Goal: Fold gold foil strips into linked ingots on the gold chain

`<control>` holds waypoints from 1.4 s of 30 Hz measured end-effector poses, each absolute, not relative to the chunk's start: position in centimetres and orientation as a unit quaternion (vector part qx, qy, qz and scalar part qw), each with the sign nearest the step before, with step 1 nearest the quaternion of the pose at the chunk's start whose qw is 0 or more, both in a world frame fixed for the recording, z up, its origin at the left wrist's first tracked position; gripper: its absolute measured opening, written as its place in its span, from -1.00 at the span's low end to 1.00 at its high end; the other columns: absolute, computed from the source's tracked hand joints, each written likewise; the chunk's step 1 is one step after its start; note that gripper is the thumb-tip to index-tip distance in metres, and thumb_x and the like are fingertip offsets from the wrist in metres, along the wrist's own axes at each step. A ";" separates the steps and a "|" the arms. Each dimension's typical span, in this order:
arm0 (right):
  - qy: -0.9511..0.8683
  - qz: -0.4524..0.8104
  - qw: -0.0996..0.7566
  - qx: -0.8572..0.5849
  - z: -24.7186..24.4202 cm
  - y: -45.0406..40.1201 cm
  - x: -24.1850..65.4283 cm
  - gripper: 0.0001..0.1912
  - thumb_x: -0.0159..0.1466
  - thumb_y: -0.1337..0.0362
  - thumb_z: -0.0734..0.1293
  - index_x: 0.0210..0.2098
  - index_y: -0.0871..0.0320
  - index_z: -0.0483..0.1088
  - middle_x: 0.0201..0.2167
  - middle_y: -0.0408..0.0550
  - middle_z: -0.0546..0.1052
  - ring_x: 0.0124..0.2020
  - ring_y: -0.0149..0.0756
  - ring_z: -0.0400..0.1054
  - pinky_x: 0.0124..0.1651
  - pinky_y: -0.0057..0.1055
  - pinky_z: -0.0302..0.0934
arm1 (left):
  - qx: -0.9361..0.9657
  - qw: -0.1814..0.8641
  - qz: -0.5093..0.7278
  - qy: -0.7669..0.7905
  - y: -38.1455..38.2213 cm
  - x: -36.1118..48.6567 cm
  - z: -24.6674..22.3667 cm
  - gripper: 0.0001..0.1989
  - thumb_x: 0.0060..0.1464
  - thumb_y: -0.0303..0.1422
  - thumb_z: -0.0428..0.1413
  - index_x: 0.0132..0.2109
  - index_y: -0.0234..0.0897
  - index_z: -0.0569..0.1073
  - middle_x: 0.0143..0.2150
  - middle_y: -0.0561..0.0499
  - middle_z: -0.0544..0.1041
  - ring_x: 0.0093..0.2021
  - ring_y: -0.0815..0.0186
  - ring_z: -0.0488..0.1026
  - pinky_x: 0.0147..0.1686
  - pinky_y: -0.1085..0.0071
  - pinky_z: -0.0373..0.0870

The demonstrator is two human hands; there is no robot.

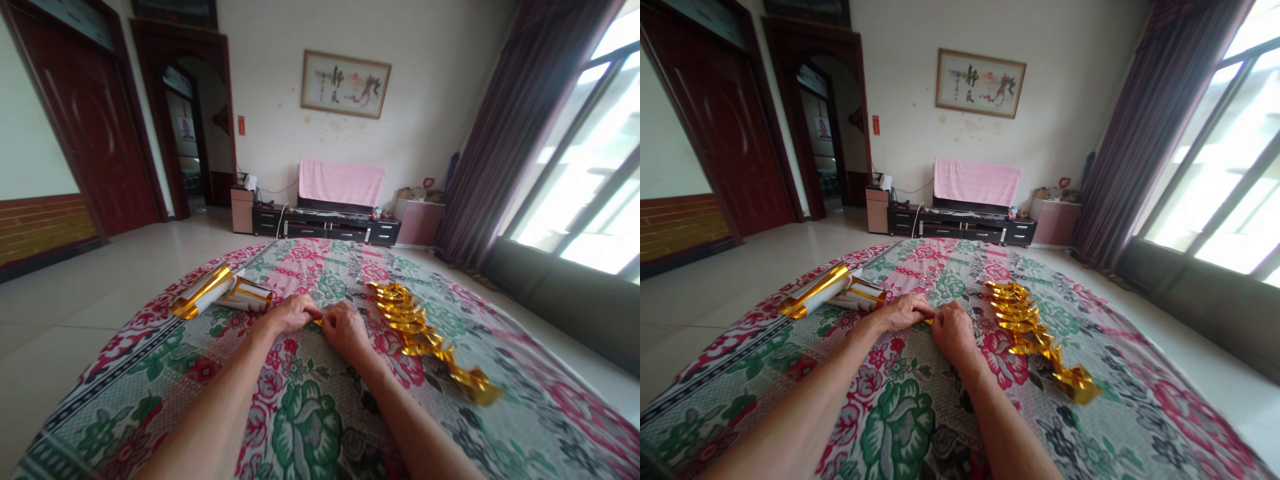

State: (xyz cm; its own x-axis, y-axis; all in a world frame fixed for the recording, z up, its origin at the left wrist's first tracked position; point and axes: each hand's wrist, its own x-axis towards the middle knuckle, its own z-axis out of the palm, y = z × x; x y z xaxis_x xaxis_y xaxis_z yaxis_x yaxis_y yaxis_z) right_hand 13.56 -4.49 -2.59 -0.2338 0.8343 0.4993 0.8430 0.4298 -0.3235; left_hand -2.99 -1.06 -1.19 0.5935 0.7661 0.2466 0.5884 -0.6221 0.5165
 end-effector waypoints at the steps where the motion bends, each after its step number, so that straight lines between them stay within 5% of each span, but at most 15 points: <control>1: -0.785 -0.006 0.312 -0.535 -2.5 -4.5 13.6 -0.84 0.08 0.40 0.21 -0.59 0.20 0.34 -0.52 -0.07 0.41 -0.44 -0.39 0.29 -0.38 -0.52 0.07 | 0.872 0.194 0.228 0.388 -1.1 -3.0 -1.2 -0.74 -0.04 -0.47 0.02 -0.26 -0.22 0.57 -0.31 0.02 0.54 -0.26 0.38 0.40 -0.24 0.54 0.27; 32: -0.795 0.044 0.357 -0.488 -2.6 -4.8 14.9 -0.85 0.10 0.40 0.24 -0.57 0.18 0.39 -0.51 -0.09 0.43 -0.42 -0.38 0.30 -0.31 -0.50 0.14 | 0.850 0.197 0.222 0.436 -0.8 -3.0 -2.0 -0.76 -0.09 -0.33 0.08 -0.25 -0.20 0.55 -0.28 0.03 0.49 -0.25 0.34 0.40 -0.24 0.51 0.28; 42: -0.796 0.078 0.394 -0.453 -2.5 -5.1 15.0 -0.86 0.07 0.39 0.27 -0.54 0.16 0.46 -0.26 0.00 0.48 -0.24 -0.32 0.37 -0.16 -0.43 0.23 | 0.847 0.195 0.220 0.443 -0.6 -2.9 -2.3 -0.76 -0.09 -0.30 0.07 -0.26 -0.19 0.55 -0.29 0.04 0.49 -0.27 0.35 0.40 -0.25 0.52 0.28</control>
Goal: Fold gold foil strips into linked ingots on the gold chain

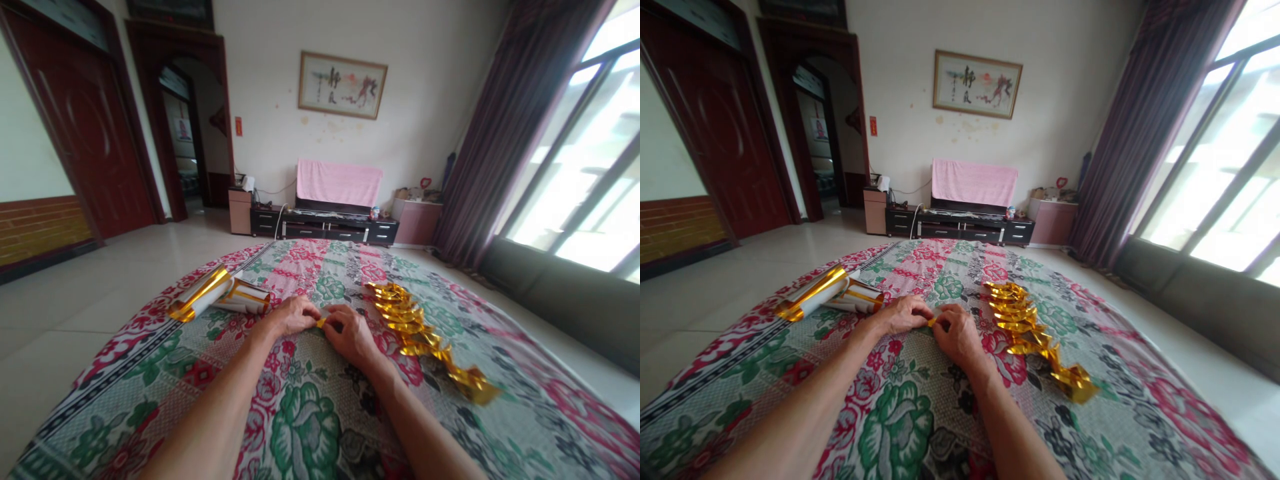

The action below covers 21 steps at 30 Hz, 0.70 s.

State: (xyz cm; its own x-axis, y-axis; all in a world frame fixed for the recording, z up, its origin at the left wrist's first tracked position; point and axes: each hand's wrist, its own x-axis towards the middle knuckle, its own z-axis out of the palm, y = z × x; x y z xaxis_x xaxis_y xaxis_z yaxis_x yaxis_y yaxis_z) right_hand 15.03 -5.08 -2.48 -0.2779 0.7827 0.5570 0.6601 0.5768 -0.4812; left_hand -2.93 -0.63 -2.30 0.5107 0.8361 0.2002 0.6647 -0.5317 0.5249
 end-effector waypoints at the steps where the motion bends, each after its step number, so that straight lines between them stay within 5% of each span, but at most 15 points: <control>1: -0.794 0.079 0.390 -0.459 -2.5 -5.1 15.0 -0.87 0.07 0.39 0.28 -0.54 0.17 0.46 -0.26 0.02 0.48 -0.24 -0.31 0.37 -0.16 -0.42 0.23 | 0.846 0.194 0.220 0.444 -0.6 -2.9 -2.3 -0.76 -0.10 -0.30 0.07 -0.26 -0.19 0.55 -0.29 0.04 0.49 -0.28 0.35 0.40 -0.26 0.52 0.28; 14: -0.795 0.065 0.408 -0.443 -2.9 -5.0 14.9 -0.83 0.09 0.43 0.26 -0.34 0.12 0.42 -0.27 -0.06 0.47 -0.26 -0.35 0.34 -0.19 -0.46 0.20 | 0.840 0.200 0.223 0.452 -1.3 -2.7 -1.5 -0.76 -0.13 -0.35 0.06 -0.28 -0.20 0.56 -0.28 0.04 0.51 -0.26 0.33 0.40 -0.27 0.51 0.27; 21: -0.825 0.058 0.387 -0.408 -3.5 -4.7 15.2 -0.78 0.16 0.42 0.21 -0.42 0.10 0.49 -0.28 -0.08 0.49 -0.25 -0.37 0.36 -0.15 -0.47 0.21 | 0.837 0.200 0.231 0.455 -1.0 -2.7 -2.0 -0.76 -0.13 -0.35 0.06 -0.27 -0.20 0.56 -0.29 0.05 0.52 -0.27 0.35 0.41 -0.26 0.51 0.28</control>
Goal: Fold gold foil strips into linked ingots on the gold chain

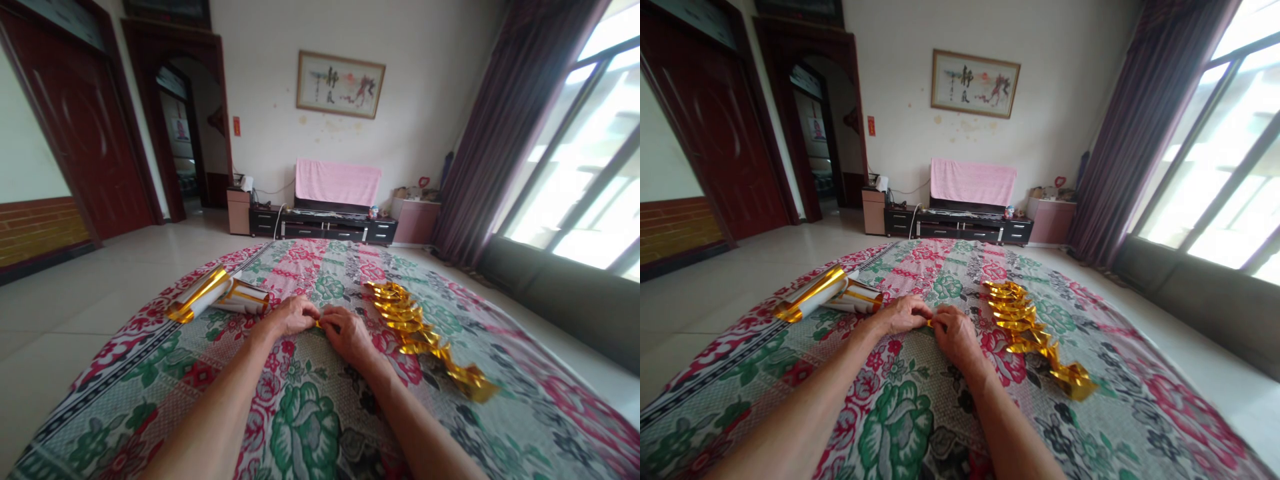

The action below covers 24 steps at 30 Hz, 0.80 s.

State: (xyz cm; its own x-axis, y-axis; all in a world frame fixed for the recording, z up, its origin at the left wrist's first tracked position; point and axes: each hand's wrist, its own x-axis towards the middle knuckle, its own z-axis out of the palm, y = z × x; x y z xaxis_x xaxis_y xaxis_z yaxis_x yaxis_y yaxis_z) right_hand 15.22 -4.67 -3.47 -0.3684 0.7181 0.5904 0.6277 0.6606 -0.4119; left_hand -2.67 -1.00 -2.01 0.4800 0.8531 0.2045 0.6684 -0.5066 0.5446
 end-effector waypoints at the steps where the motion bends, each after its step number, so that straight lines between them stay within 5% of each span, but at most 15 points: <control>1: -0.828 0.060 0.383 -0.406 -3.4 -4.7 15.3 -0.78 0.16 0.42 0.21 -0.41 0.10 0.50 -0.29 -0.08 0.50 -0.26 -0.37 0.36 -0.15 -0.47 0.21 | 0.836 0.199 0.232 0.456 -1.0 -2.7 -2.0 -0.76 -0.13 -0.35 0.07 -0.28 -0.20 0.56 -0.29 0.05 0.52 -0.28 0.35 0.41 -0.26 0.51 0.29; 24: -0.776 0.073 0.378 -0.500 -3.0 -4.6 14.0 -0.85 0.08 0.40 0.28 -0.51 0.13 0.49 -0.34 -0.05 0.51 -0.32 -0.34 0.38 -0.24 -0.46 0.23 | 0.835 0.226 0.228 0.447 -0.9 -2.9 -1.9 -0.72 -0.15 -0.41 0.05 -0.25 -0.22 0.56 -0.27 0.04 0.54 -0.26 0.35 0.43 -0.23 0.50 0.31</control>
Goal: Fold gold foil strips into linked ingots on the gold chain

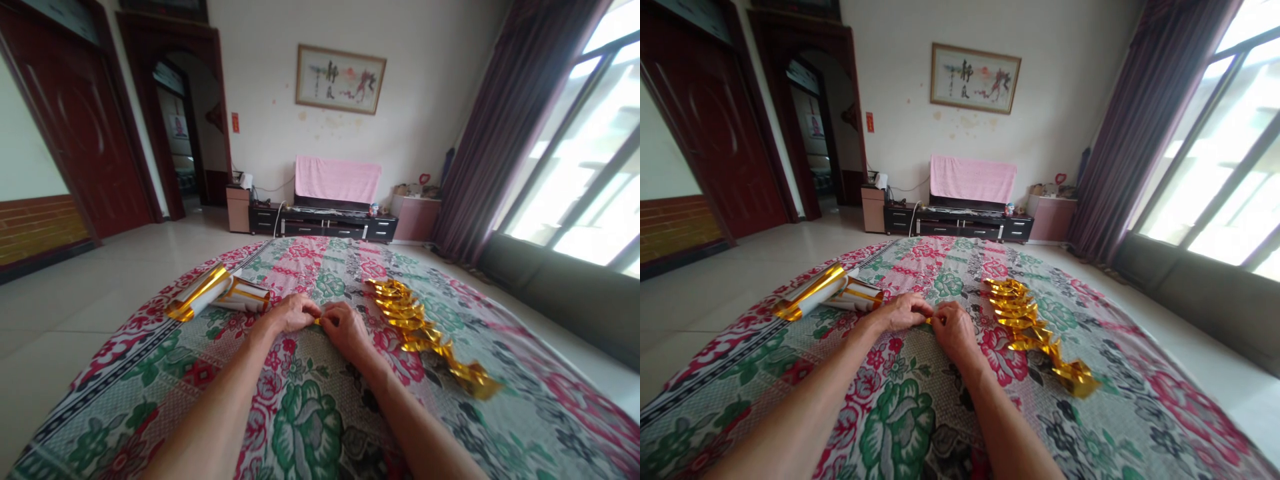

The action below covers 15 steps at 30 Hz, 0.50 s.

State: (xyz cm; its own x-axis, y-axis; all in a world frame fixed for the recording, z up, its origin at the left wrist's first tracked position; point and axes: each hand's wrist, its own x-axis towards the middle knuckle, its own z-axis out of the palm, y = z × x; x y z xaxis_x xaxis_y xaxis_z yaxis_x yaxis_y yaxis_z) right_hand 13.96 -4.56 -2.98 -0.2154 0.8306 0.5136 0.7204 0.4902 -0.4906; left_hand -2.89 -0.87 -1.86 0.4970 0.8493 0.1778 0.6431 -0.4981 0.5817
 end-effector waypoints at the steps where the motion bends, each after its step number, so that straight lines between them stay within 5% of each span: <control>1: -0.777 0.073 0.379 -0.497 -3.0 -4.5 14.0 -0.85 0.08 0.41 0.28 -0.51 0.13 0.49 -0.35 -0.05 0.51 -0.32 -0.34 0.38 -0.24 -0.46 0.23 | 0.837 0.226 0.226 0.444 -0.8 -2.9 -1.8 -0.72 -0.15 -0.42 0.04 -0.25 -0.22 0.56 -0.26 0.04 0.54 -0.25 0.34 0.43 -0.21 0.50 0.31; 15: -0.775 0.069 0.388 -0.494 -3.1 -4.7 14.0 -0.85 0.08 0.41 0.27 -0.50 0.16 0.49 -0.34 -0.03 0.51 -0.31 -0.34 0.37 -0.23 -0.46 0.23 | 0.839 0.229 0.208 0.447 -0.5 -3.1 -1.7 -0.63 -0.14 -0.50 -0.04 -0.21 -0.20 0.56 -0.22 0.04 0.53 -0.18 0.35 0.41 -0.12 0.51 0.29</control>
